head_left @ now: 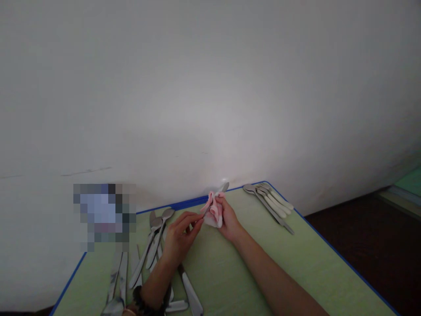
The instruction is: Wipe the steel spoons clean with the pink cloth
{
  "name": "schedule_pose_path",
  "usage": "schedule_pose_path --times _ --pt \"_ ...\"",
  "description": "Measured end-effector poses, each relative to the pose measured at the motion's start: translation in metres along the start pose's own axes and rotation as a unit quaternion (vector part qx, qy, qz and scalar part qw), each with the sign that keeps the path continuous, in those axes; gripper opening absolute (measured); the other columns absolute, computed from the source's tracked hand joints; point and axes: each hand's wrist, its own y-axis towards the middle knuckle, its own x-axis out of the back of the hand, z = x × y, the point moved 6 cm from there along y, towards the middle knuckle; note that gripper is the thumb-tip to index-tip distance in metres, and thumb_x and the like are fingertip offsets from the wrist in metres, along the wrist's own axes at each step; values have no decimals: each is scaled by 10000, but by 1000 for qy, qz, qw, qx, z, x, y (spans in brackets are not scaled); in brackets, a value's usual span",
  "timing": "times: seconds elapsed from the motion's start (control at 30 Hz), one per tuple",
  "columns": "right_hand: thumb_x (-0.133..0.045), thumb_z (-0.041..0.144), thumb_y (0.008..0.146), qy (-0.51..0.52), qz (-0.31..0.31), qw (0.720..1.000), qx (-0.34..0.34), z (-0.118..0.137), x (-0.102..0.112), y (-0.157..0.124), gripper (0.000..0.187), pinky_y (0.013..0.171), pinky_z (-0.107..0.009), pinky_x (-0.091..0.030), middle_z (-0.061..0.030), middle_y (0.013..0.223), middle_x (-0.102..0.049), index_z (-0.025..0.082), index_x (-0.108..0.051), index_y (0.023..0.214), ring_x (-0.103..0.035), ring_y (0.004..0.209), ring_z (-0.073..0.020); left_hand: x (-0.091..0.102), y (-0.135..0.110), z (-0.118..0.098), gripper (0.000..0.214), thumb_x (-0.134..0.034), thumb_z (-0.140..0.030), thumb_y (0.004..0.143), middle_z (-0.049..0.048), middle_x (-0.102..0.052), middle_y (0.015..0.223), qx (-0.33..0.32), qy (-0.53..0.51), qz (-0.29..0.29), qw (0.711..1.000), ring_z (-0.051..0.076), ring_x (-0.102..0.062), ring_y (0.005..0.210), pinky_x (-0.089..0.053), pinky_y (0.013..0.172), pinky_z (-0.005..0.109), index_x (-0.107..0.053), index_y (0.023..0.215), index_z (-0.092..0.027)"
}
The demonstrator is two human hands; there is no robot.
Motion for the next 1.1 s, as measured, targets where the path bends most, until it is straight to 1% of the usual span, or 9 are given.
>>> schedule_pose_path --times 0.1,0.17,0.27,0.37,0.47,0.63,0.73,0.97,1.1 --pt "-587 254 625 -38 10 999 -27 -5 -1 -1 107 517 -230 -430 28 496 -567 163 -559 673 -531 475 -117 0 0 4 130 -558 -270 850 30 -658 786 17 6 -2 1000 114 -589 617 -475 504 196 -651 806 -189" --pt "-587 262 620 -53 16 998 -31 -6 -1 -2 122 545 -244 -436 23 501 -570 160 -568 683 -547 505 -130 0 0 6 136 -562 -281 848 24 -651 759 32 10 2 999 116 -582 612 -475 510 202 -646 793 -190" --pt "-587 271 615 -69 26 997 -24 -7 -1 -3 132 569 -252 -432 23 508 -570 159 -573 684 -551 526 -136 0 0 9 144 -572 -289 840 10 -635 718 54 14 6 998 115 -566 591 -468 514 208 -629 757 -187" --pt "-592 270 608 -92 25 995 -4 -5 0 -3 135 569 -245 -417 30 502 -557 152 -578 672 -524 500 -120 0 0 10 153 -571 -295 837 6 -626 704 66 19 6 998 116 -561 584 -461 517 209 -619 744 -183" --pt "-591 259 600 -106 26 994 11 -4 0 -4 114 563 -240 -408 35 486 -542 152 -572 636 -496 480 -109 -1 0 10 159 -566 -292 838 6 -624 696 67 18 9 998 114 -552 577 -456 518 207 -618 736 -182" --pt "-572 249 576 -114 54 992 16 -3 -6 -7 112 598 -265 -427 6 507 -575 151 -590 626 -532 520 -135 -1 -1 12 162 -571 -296 832 5 -624 694 75 14 9 997 114 -563 583 -456 514 203 -619 731 -180" --pt "-570 224 563 -130 69 989 23 -2 -9 -9 120 607 -267 -430 -7 537 -601 138 -608 638 -539 528 -136 -1 -1 13 155 -575 -290 831 4 -622 697 76 14 7 997 110 -558 577 -457 513 202 -625 737 -178" --pt "-562 204 564 -134 77 988 25 -1 -10 -12 121 584 -246 -414 -12 575 -622 146 -616 656 -554 566 -137 -1 -1 11 130 -571 -272 837 26 -642 756 63 7 6 998 116 -575 610 -468 518 205 -657 796 -184" --pt "-553 202 555 -137 80 987 25 -1 -12 -14 118 572 -246 -411 -7 558 -610 153 -614 644 -538 542 -132 0 -1 11 126 -577 -275 832 24 -639 747 64 6 2 998 109 -559 579 -464 503 201 -658 796 -185"
